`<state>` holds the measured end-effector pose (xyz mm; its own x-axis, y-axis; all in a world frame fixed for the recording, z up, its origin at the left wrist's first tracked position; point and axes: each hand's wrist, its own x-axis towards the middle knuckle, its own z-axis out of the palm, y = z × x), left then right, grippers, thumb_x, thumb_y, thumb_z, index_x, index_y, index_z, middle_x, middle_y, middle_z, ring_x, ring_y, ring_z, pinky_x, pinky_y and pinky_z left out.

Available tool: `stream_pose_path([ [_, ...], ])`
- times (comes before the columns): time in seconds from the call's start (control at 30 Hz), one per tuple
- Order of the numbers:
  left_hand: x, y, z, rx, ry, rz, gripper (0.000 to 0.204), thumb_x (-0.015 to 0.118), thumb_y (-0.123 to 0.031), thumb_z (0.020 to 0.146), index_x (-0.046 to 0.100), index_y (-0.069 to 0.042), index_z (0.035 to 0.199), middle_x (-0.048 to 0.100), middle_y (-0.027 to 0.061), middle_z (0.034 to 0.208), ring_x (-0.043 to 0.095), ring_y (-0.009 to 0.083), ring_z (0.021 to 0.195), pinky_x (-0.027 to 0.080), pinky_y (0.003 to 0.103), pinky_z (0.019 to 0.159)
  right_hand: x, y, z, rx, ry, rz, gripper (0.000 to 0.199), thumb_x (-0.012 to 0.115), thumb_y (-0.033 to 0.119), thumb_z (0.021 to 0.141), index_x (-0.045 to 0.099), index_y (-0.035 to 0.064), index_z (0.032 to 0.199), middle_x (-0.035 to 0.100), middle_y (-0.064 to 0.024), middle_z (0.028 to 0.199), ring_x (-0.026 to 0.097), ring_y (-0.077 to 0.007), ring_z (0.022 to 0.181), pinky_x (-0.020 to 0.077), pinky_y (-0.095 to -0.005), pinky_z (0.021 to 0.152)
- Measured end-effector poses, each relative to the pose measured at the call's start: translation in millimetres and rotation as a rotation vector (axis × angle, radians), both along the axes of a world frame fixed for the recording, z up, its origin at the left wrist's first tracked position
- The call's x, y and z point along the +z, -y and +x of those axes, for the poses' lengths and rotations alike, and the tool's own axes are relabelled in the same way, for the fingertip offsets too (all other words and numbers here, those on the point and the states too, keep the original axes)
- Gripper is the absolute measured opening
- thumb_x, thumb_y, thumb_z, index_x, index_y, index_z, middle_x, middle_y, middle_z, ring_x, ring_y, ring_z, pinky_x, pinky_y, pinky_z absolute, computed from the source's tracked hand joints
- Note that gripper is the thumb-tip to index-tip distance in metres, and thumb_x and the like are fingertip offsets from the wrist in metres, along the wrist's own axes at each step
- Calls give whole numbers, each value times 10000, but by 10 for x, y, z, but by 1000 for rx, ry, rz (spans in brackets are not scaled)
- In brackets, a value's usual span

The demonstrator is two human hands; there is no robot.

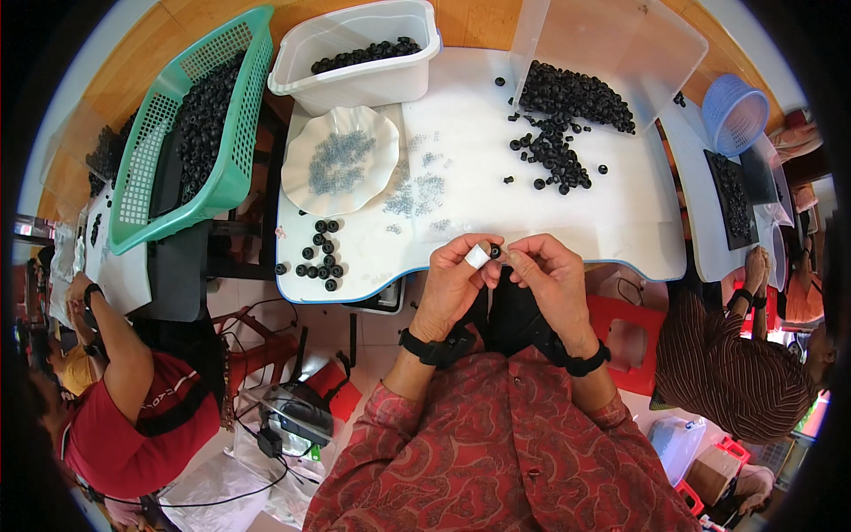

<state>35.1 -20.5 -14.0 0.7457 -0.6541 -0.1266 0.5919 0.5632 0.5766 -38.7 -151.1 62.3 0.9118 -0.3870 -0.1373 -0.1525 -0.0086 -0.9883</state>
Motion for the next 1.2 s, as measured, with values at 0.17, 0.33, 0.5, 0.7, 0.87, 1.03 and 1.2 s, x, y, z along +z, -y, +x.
stream_pose_path([
  [0.17,8,11,9,-11,-39,-35,239,616,-117,933,634,40,1113,639,63,772,594,117,649,495,229,588,-89,-54,-27,-1,164,-145,55,616,9,912,629,-16,959,651,-44,863,596,-76,705,491,-225,641],
  [0.33,-7,6,24,-12,-42,-48,248,616,-123,936,629,47,1116,637,67,760,603,119,652,500,227,591,-43,-75,-6,31,257,-415,86,616,-38,886,637,0,961,616,-65,868,623,-108,700,496,-239,617],
  [0.5,21,17,12,9,3,25,240,608,-118,945,628,46,1119,639,59,790,607,119,670,507,231,606,-25,-118,30,16,301,-617,110,624,-40,872,646,25,959,588,-78,852,637,-141,675,501,-271,569],
  [0.7,-9,23,14,57,67,63,205,578,-88,959,643,25,1118,648,56,819,612,107,705,520,228,631,-62,-83,91,51,283,-766,146,643,-34,844,663,33,972,583,-80,840,620,-149,645,490,-277,557],
  [0.87,-30,42,56,94,-2,-15,205,588,-101,957,639,22,1114,670,90,877,608,107,698,517,231,619,-59,47,235,42,214,-576,103,632,-17,851,669,13,942,586,-85,811,596,-158,643,469,-275,568],
  [1.03,-14,38,77,99,-76,-37,218,609,-123,948,639,17,1114,668,110,921,590,106,694,479,229,619,-357,338,516,-93,214,-706,165,599,-16,861,647,0,1018,586,-131,804,582,-218,638,466,-318,578],
  [1.2,-14,12,91,87,-100,-63,226,612,-123,946,635,23,1117,675,123,924,589,109,693,476,233,615,-435,407,731,-80,134,-843,190,582,13,881,634,18,1064,569,-163,873,603,-303,691,483,-384,613],
])
